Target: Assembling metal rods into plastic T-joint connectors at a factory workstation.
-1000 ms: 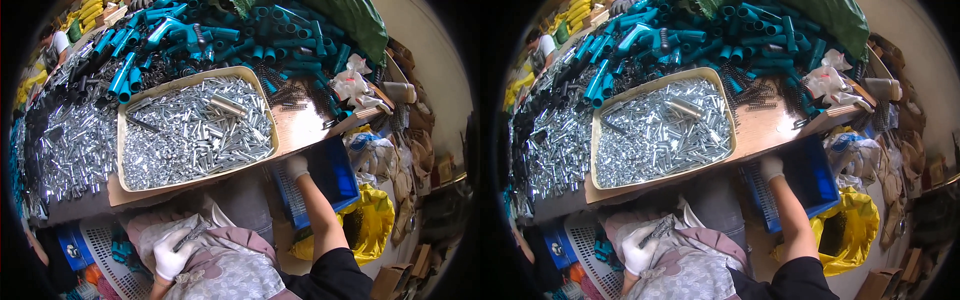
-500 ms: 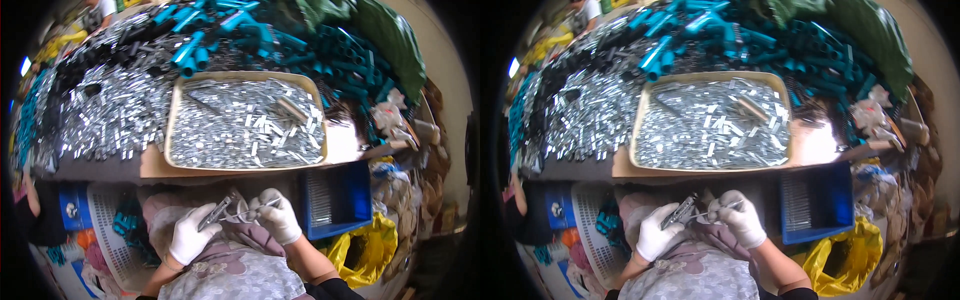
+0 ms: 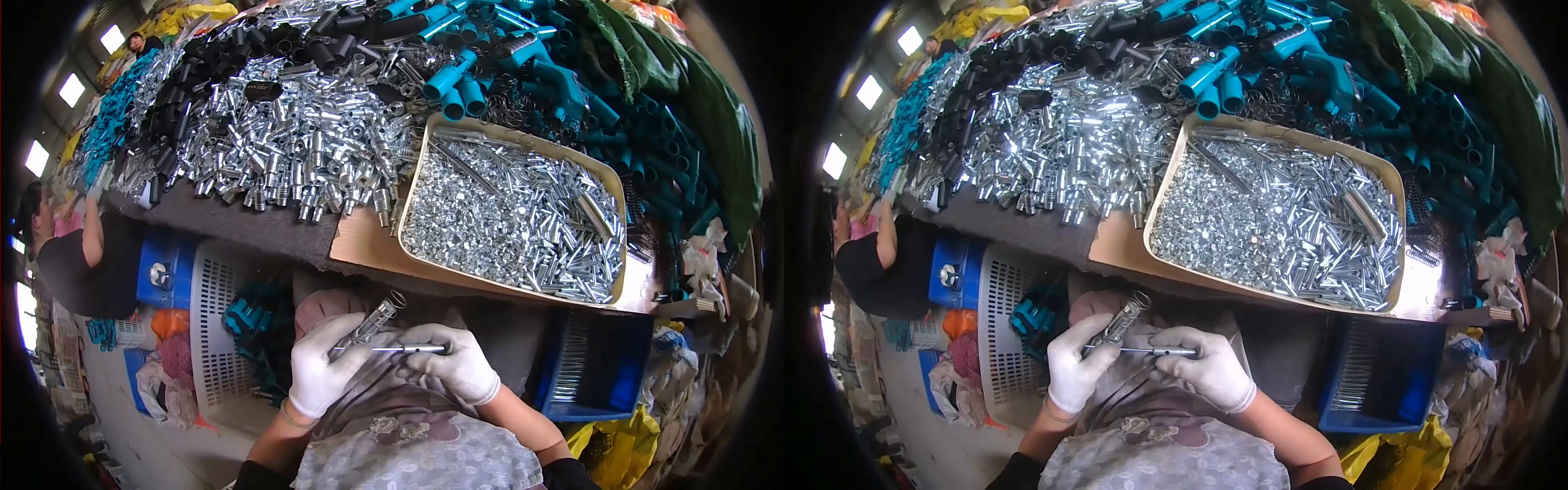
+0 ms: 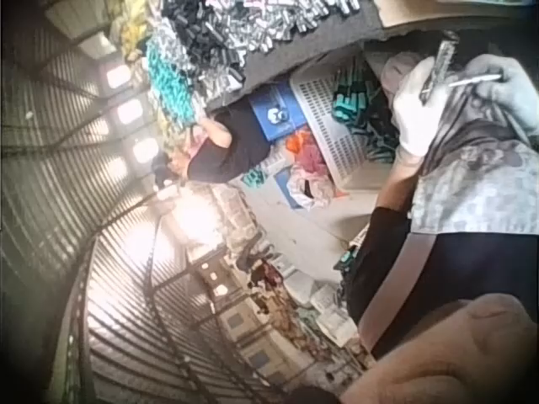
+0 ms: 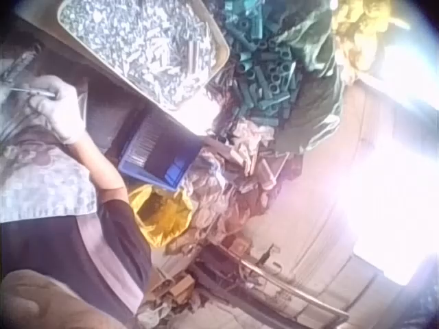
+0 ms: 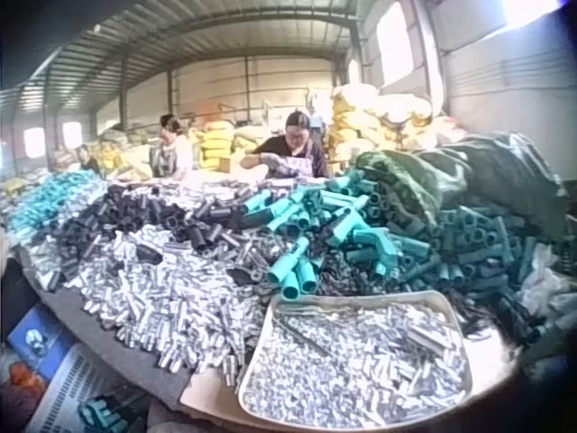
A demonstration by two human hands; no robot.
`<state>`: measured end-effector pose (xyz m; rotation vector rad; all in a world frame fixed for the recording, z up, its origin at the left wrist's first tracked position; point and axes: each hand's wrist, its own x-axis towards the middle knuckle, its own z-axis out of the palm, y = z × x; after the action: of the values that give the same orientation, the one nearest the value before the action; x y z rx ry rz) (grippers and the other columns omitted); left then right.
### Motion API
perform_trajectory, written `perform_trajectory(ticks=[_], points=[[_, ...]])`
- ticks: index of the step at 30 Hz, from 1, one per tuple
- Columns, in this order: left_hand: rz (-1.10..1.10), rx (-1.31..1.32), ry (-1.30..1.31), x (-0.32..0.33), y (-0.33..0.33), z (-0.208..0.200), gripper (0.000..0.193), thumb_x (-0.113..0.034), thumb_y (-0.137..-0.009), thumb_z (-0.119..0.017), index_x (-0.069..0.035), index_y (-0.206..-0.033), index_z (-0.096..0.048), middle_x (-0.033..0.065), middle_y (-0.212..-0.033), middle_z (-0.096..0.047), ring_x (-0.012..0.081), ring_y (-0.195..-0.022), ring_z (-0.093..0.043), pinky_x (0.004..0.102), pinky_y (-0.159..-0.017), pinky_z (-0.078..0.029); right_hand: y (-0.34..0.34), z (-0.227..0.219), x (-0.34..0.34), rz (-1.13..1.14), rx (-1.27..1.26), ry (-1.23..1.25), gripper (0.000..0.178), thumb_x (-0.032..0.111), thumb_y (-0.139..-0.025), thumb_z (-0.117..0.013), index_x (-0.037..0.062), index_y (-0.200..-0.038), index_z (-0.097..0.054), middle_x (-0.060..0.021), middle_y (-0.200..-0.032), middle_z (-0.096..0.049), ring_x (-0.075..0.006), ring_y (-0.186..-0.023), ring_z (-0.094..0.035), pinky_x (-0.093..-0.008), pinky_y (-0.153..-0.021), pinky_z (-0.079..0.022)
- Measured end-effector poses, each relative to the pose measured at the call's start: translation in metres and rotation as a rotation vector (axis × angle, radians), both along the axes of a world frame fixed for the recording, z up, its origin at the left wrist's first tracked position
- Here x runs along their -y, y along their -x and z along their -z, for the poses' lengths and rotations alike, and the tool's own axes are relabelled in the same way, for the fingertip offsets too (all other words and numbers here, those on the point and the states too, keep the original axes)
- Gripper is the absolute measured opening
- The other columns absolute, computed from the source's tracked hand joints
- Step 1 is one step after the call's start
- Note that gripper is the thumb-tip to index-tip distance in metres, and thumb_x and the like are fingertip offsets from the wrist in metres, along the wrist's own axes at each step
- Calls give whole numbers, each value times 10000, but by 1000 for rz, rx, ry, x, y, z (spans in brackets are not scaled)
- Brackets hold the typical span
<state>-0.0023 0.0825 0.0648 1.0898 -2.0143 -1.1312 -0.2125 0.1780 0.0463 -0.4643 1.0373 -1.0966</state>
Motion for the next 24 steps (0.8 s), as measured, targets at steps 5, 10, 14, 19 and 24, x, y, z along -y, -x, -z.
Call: perform_trajectory(ticks=[5, 10, 14, 19, 24], points=[[30, -2, -6, 4, 3, 3, 370, -41, -797, -744, 83, -1141, -692, 115, -947, -723, 144, -833, -665, 292, -785, -534, -3, 14, -5, 45, -240, 92, 227, 35, -942, -701, -22, -1160, -679, -63, -947, -702, -84, -772, -667, -216, -666, -526], [67, -51, 55, 3, 5, 7, 335, -79, -742, -812, 21, -1050, -730, 176, -961, -723, 333, -899, -699, 401, -833, -533, -2, 2, -2, 78, -311, 2, 107, -30, -871, -660, -38, -977, -664, -68, -862, -695, -106, -735, -664, -249, -650, -540], [164, -24, 222, 8, 4, 8, 351, -86, -689, -847, -6, -1015, -743, 160, -931, -726, 348, -871, -696, 418, -805, -538, 34, -8, -12, 225, -597, 56, 140, 64, -785, -634, 0, -904, -669, -45, -832, -662, -93, -742, -598, -262, -679, -493], [261, 9, 198, 8, -2, 1, 355, -125, -704, -877, -26, -1022, -755, 132, -900, -731, 310, -819, -716, 388, -760, -558, 76, -25, -40, 382, -662, 111, 125, 47, -810, -674, -14, -919, -683, -12, -853, -658, -75, -744, -571, -245, -704, -489], [309, 15, 135, 0, 7, -8, 333, -141, -741, -882, -47, -1035, -761, 114, -903, -735, 268, -790, -729, 349, -714, -573, 67, -47, -31, 112, -650, 59, 124, 50, -834, -679, -7, -944, -681, -30, -855, -685, -83, -811, -630, -261, -724, -515]])
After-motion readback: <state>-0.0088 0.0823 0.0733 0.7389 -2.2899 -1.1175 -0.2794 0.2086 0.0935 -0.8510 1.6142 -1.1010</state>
